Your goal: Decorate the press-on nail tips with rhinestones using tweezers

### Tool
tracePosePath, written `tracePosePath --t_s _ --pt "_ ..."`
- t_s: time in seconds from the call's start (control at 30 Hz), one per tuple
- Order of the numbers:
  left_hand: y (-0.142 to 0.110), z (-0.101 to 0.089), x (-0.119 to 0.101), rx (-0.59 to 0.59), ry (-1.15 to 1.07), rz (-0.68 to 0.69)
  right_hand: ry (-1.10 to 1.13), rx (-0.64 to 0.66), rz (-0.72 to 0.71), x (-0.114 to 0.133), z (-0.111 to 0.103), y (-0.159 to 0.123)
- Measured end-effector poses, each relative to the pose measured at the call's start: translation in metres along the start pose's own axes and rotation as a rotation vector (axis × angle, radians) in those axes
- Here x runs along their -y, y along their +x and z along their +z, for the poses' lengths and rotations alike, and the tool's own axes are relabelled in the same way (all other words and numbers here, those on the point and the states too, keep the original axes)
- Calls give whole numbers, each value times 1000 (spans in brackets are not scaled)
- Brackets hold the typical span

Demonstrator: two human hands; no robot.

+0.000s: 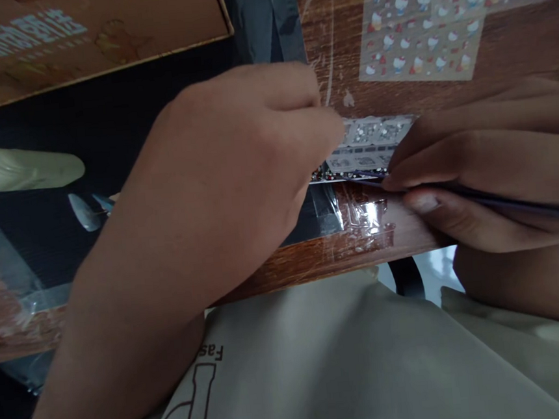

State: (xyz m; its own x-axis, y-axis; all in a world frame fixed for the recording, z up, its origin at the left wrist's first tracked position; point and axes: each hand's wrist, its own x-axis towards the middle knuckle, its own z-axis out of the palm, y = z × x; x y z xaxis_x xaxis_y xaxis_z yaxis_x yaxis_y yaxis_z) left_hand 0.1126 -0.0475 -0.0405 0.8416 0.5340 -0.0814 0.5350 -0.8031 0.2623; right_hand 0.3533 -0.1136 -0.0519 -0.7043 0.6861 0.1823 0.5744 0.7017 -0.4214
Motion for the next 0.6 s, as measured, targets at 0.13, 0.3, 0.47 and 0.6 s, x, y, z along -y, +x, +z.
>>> tracePosePath --t_s 0.13,0.3,0.47,0.6 --pt "-1 -1 0 10 2 -6 10 26 -20 -2 2 -1" --pt "-2 0 1 -15 0 45 146 -70 138 3 7 -1" --pt "-2 0 3 -25 12 64 408 -172 401 9 10 7" --pt "-2 -1 1 -12 18 50 418 -144 377 6 4 12"
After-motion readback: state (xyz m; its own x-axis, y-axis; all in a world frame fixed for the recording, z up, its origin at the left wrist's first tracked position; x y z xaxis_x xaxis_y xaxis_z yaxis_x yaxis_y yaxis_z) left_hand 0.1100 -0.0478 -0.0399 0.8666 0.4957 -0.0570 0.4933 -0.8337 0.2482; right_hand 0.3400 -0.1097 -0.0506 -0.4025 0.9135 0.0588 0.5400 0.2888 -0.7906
